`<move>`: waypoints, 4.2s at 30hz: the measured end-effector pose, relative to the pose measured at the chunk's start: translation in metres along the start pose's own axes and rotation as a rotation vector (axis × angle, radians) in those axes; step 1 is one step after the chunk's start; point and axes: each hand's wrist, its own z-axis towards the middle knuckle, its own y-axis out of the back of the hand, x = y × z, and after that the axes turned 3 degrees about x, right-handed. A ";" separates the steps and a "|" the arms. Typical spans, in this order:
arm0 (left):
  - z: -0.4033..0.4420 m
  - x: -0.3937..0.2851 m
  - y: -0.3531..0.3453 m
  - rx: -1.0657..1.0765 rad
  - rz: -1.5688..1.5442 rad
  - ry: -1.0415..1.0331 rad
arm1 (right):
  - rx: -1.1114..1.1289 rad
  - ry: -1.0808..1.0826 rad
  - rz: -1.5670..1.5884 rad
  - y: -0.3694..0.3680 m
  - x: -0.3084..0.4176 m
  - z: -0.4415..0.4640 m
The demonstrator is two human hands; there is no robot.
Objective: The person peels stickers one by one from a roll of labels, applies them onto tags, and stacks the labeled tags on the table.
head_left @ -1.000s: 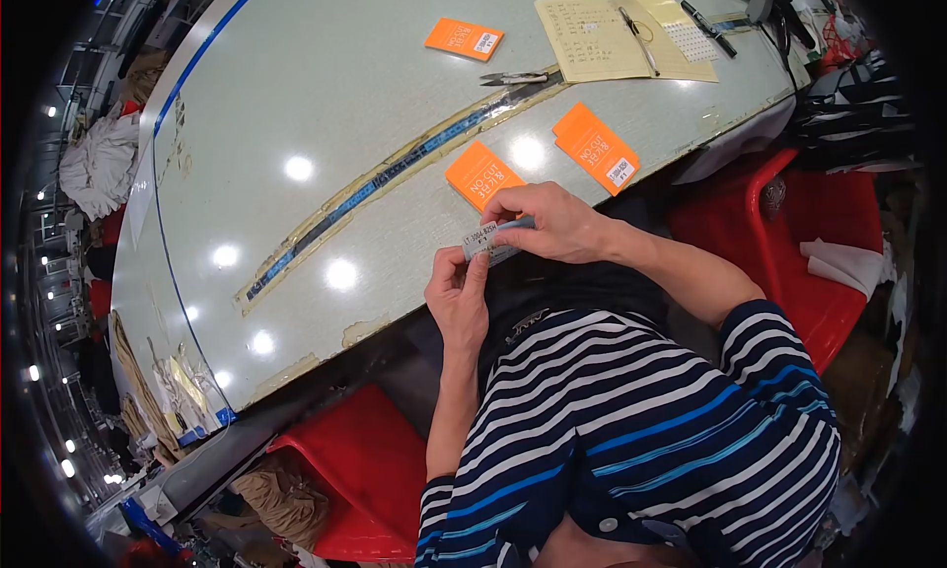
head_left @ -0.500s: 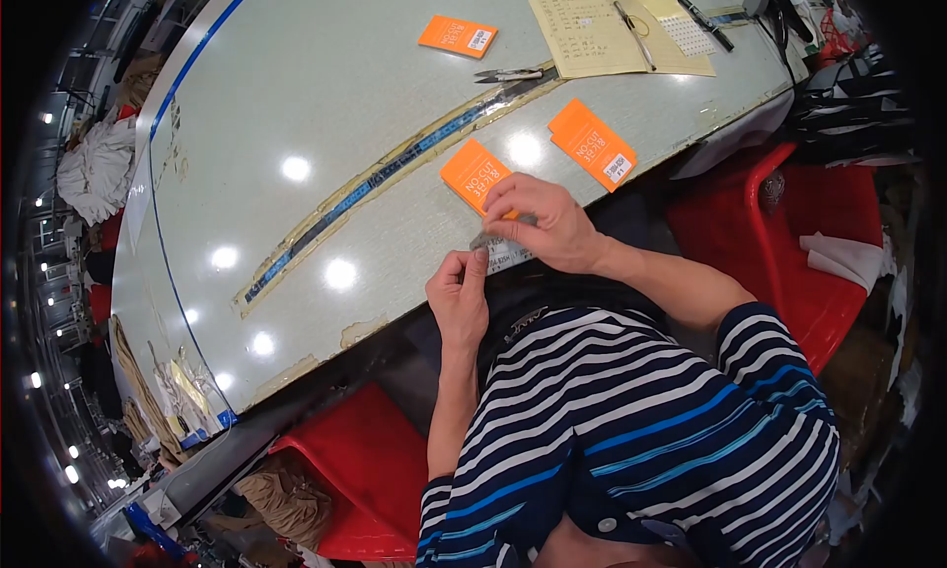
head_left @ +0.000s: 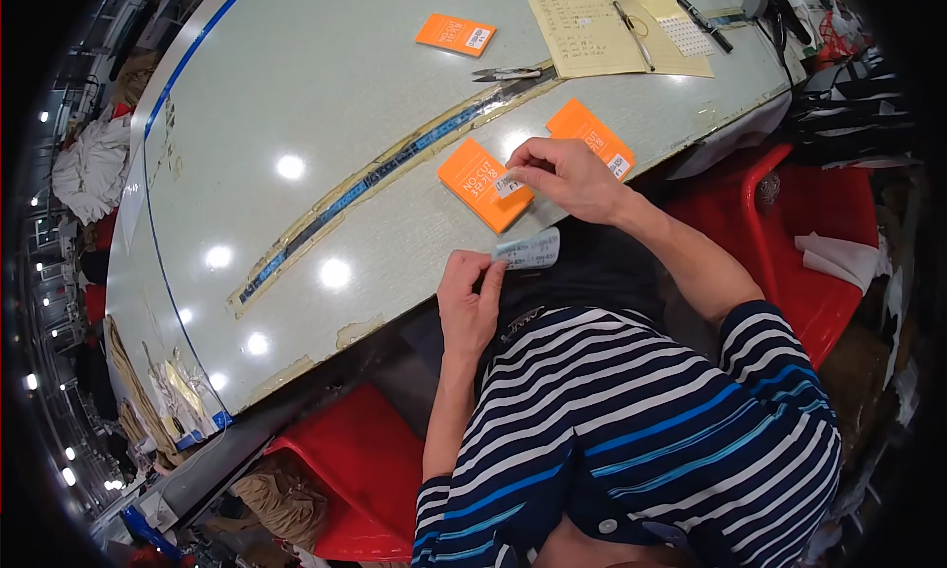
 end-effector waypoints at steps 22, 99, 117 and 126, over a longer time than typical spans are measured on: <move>0.010 0.007 -0.017 -0.004 0.246 -0.234 | 0.120 0.035 -0.312 -0.015 -0.008 0.006; -0.003 0.000 0.006 -0.212 -0.222 0.022 | 0.214 0.076 0.049 -0.030 -0.005 -0.023; 0.006 0.010 0.009 -0.172 -0.525 0.203 | 0.030 0.114 0.059 -0.042 -0.003 -0.035; 0.012 0.007 -0.004 -0.265 -0.824 0.290 | -0.158 0.162 0.562 -0.053 -0.012 -0.025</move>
